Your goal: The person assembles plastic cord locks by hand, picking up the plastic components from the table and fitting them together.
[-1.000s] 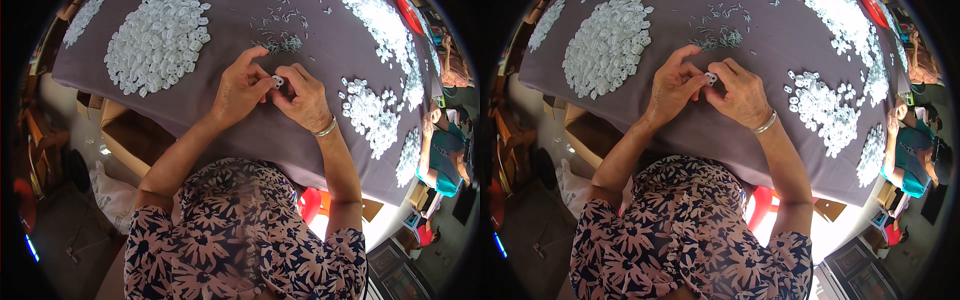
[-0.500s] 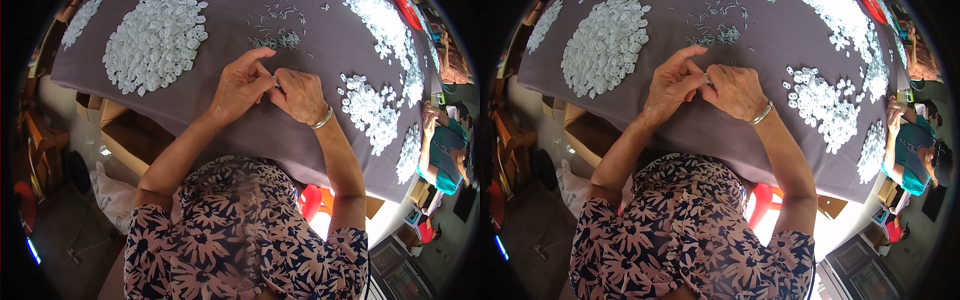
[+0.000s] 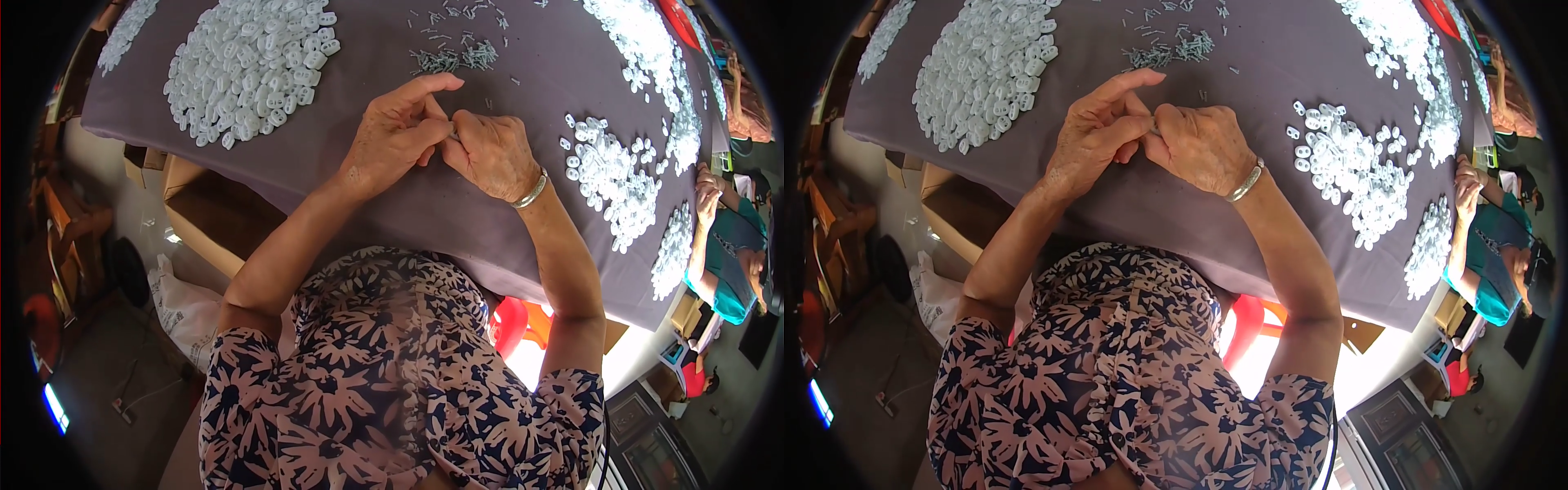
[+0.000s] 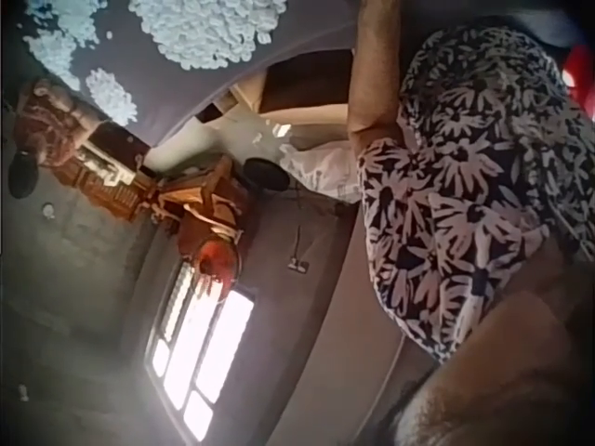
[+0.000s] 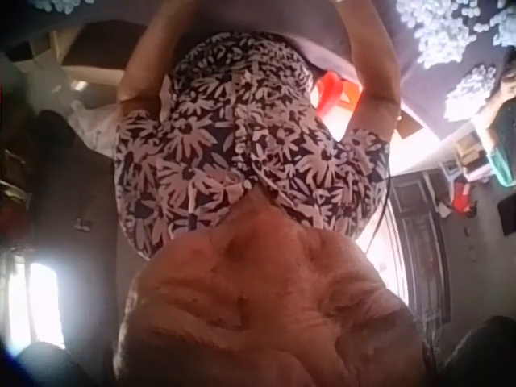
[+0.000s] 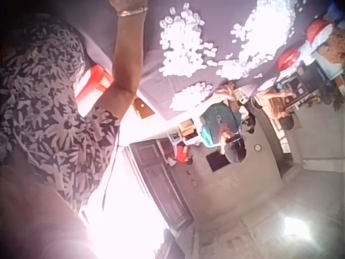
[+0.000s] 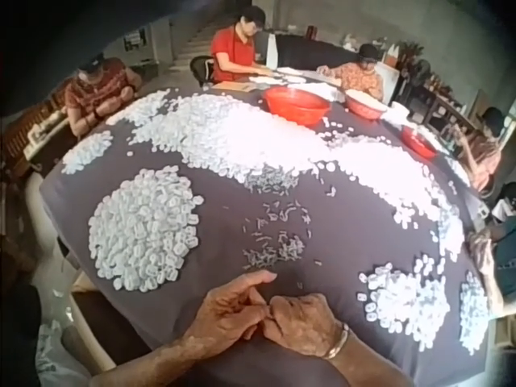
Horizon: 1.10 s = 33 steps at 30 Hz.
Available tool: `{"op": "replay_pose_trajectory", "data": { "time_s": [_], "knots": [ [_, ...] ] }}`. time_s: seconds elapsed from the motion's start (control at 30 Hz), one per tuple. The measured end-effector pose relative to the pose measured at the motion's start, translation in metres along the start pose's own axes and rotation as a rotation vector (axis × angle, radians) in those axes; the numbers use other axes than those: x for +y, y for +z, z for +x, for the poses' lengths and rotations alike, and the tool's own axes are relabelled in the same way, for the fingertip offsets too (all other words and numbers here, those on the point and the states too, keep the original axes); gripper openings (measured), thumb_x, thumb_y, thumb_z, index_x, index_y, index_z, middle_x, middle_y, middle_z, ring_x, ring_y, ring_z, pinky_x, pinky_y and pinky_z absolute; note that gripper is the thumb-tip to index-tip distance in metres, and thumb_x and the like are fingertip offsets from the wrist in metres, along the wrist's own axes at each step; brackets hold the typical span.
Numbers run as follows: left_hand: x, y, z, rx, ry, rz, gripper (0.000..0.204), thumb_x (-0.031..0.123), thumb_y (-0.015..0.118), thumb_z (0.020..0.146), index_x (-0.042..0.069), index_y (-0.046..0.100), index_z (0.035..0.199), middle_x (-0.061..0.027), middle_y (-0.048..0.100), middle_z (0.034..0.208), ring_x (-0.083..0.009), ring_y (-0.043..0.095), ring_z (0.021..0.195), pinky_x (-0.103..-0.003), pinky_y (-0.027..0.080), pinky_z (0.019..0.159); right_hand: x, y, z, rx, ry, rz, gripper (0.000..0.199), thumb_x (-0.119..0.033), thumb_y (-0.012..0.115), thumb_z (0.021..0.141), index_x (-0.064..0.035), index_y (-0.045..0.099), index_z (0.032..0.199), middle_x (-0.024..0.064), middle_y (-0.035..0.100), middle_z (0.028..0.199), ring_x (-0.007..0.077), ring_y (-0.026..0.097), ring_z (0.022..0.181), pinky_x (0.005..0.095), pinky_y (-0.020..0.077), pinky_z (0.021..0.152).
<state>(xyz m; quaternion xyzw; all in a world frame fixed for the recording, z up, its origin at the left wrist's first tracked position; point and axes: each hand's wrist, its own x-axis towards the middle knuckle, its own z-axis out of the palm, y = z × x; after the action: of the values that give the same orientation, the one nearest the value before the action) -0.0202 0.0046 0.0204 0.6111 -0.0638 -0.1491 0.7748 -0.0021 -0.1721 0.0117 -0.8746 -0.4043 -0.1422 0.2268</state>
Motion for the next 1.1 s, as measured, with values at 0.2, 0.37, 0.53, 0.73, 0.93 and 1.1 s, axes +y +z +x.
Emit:
{"op": "replay_pose_trajectory", "data": {
  "time_s": [0.2,0.37,0.53,0.73,0.93,1.1],
  "knots": [
    [0.004,0.0,0.001,0.003,-0.008,-0.013,0.043,-0.001,0.054,0.086,0.005,0.053,0.128,0.0008,0.053,0.073,-0.006,0.047,0.056,-0.02,0.038,0.05,0.001,0.001,0.002,0.0,-0.027,0.032,0.024,-0.011,0.068,0.078,-0.0058,0.045,0.071,0.007,0.05,0.057,0.0263,0.057,0.049,0.0356,0.046,0.045],
    [0.007,-0.004,0.002,0.028,-0.009,0.024,0.04,0.0,0.054,0.088,0.003,0.051,0.128,-0.0009,0.055,0.075,-0.0078,0.049,0.056,-0.021,0.041,0.05,0.0,0.0,0.005,0.058,0.026,0.057,0.025,-0.014,0.07,0.078,-0.0055,0.048,0.072,0.0067,0.051,0.058,0.0258,0.055,0.048,0.0343,0.0449,0.045],
    [0.016,-0.028,-0.001,0.19,0.125,0.174,0.031,0.0,0.055,0.089,0.006,0.055,0.12,-0.0016,0.056,0.075,-0.007,0.053,0.057,-0.021,0.043,0.049,-0.002,-0.009,0.002,0.16,0.256,0.448,0.017,-0.009,0.068,0.085,-0.003,0.053,0.079,0.0021,0.051,0.059,0.0093,0.043,0.049,0.0237,0.0371,0.046],
    [0.069,-0.092,0.006,0.625,0.393,0.901,0.015,0.011,0.064,0.087,0.005,0.067,0.1,-0.0023,0.064,0.073,-0.0073,0.058,0.062,-0.023,0.045,0.053,0.02,-0.025,-0.005,0.546,0.473,0.572,0.019,-0.012,0.058,0.094,-0.0033,0.052,0.078,-0.0057,0.044,0.062,0.0029,0.037,0.054,0.0191,0.0314,0.048],
    [0.07,-0.119,0.007,0.796,0.502,1.15,0.017,0.015,0.071,0.084,0.006,0.068,0.098,-0.0021,0.061,0.069,-0.0066,0.053,0.061,-0.022,0.043,0.055,0.051,-0.066,-0.01,0.892,0.557,0.577,0.019,-0.017,0.06,0.094,-0.0045,0.056,0.081,-0.0051,0.045,0.064,0.0014,0.033,0.053,0.0187,0.0257,0.044],
    [0.036,-0.054,0.002,0.379,0.503,0.824,0.01,0.006,0.069,0.084,0.004,0.066,0.092,-0.0013,0.062,0.073,-0.006,0.053,0.062,-0.022,0.043,0.054,0.072,-0.106,-0.064,0.596,0.653,0.299,0.01,-0.012,0.064,0.09,-0.0034,0.069,0.094,-0.0044,0.059,0.074,0.0011,0.043,0.06,0.0168,0.0347,0.053]
  ]
}}
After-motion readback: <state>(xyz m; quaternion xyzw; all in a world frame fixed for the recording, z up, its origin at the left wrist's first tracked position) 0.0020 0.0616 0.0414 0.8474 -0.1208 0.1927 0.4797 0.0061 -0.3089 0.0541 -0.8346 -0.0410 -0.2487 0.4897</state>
